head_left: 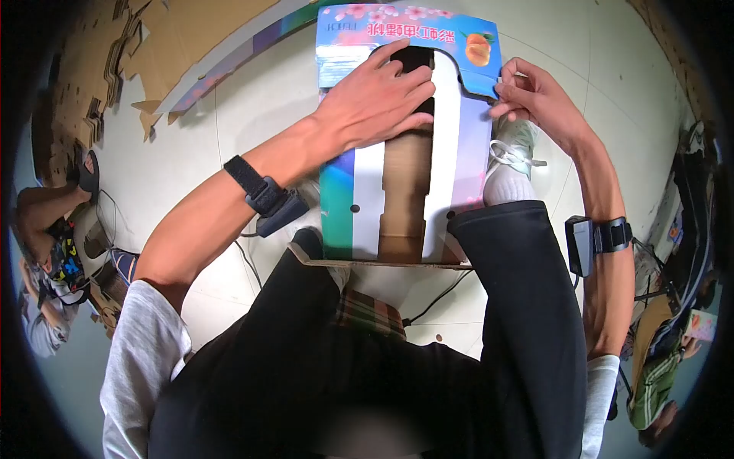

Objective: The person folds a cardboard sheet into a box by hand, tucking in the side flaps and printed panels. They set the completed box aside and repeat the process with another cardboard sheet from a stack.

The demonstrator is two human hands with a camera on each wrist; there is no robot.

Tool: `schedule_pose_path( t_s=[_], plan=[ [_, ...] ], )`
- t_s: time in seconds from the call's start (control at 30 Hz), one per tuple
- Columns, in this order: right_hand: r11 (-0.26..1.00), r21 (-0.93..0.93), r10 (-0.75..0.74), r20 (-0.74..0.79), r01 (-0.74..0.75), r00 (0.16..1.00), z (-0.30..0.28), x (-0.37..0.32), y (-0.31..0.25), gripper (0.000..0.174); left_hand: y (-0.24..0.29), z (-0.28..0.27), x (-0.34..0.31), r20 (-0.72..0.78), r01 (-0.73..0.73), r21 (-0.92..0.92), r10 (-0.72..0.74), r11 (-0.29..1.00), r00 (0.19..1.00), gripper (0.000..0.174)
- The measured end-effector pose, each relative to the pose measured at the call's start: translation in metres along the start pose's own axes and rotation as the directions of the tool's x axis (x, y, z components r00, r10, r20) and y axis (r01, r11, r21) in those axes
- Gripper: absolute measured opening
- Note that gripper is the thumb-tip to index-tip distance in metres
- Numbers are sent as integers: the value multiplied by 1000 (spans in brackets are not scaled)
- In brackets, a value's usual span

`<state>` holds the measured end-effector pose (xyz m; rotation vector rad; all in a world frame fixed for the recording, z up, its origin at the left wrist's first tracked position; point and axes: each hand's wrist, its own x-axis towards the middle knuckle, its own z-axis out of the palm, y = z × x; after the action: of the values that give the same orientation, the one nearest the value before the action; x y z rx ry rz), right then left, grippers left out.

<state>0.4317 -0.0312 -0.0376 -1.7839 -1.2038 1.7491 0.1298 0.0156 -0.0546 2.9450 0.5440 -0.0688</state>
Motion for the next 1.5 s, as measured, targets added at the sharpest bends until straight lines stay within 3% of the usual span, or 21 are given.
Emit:
schedule_pose_path(
  t_s=[0.03,0.1,0.13,0.23,0.27,0.3,0.37,0.47,0.6,0.7,0.83,0.93,1.03,1.07,1.17,1.27,1.3,1.33,1.43,1.47,1.5],
  plan=[
    [999,35,-18,-14,18,1000,0,0,0,14,-4,4,2,-61,-25,3,25,1000,998,31],
    [996,-66,-62,-55,58,997,0,3,-6,12,-17,14,8,-184,-76,22,79,997,980,31],
    [990,-118,-84,-77,75,993,0,3,-8,11,-25,13,16,-125,-78,49,83,996,989,38],
    [964,-201,-198,-101,175,975,-4,26,-3,9,-55,12,37,-135,-90,174,114,981,984,50],
    [964,-203,-202,-132,173,970,-3,31,-2,9,-65,12,42,-156,-88,248,129,965,979,45],
    [963,-205,-211,-159,177,964,0,35,-3,8,-67,-12,45,-35,-106,216,116,971,993,55],
    [959,-209,-231,-190,191,954,6,42,-10,8,-81,0,40,4,-95,95,95,991,995,73],
    [948,-265,-224,-164,176,961,12,42,-22,9,-86,3,32,-110,-102,88,112,991,988,65],
    [908,-368,-267,-144,199,953,17,34,-17,15,-69,2,21,-81,-38,220,57,975,995,62],
    [735,-612,-392,-33,291,919,18,30,-15,23,-65,12,14,-109,1,193,21,981,994,53],
    [660,-728,-363,-93,185,927,39,32,-29,25,-57,19,-2,-192,36,146,-8,989,981,48],
    [641,-767,-234,-237,-34,943,57,20,-54,22,-56,17,0,-182,54,56,-43,997,982,42],
    [738,-628,-265,68,248,962,60,-5,-29,17,-61,21,4,-281,37,-64,-54,997,958,32],
    [737,-647,-136,137,193,981,59,-21,-20,19,-61,19,1,-314,3,-233,-78,972,946,23],
    [751,-658,167,273,57,948,56,-77,29,33,-60,-20,-48,-492,15,-412,-236,911,838,24],
    [860,-503,279,321,-87,905,68,-133,38,38,-51,-37,-132,-198,346,-496,-492,796,848,22],
    [892,-426,306,317,-153,898,76,-146,29,38,-40,-36,-161,-14,401,-656,-541,640,841,21],
    [923,-326,309,314,-204,898,82,-153,33,37,-30,-39,-184,184,465,-697,-491,546,852,13],
    [981,-65,192,156,-183,969,101,-161,30,48,9,-45,-227,611,683,-664,-305,306,731,12],
    [958,-137,271,136,-253,953,101,-157,17,44,25,-60,-220,745,801,-583,-305,135,593,12],
    [967,-134,223,44,-215,974,104,-153,10,41,36,-63,-214,729,800,-593,-361,92,582,12]
  ],
)
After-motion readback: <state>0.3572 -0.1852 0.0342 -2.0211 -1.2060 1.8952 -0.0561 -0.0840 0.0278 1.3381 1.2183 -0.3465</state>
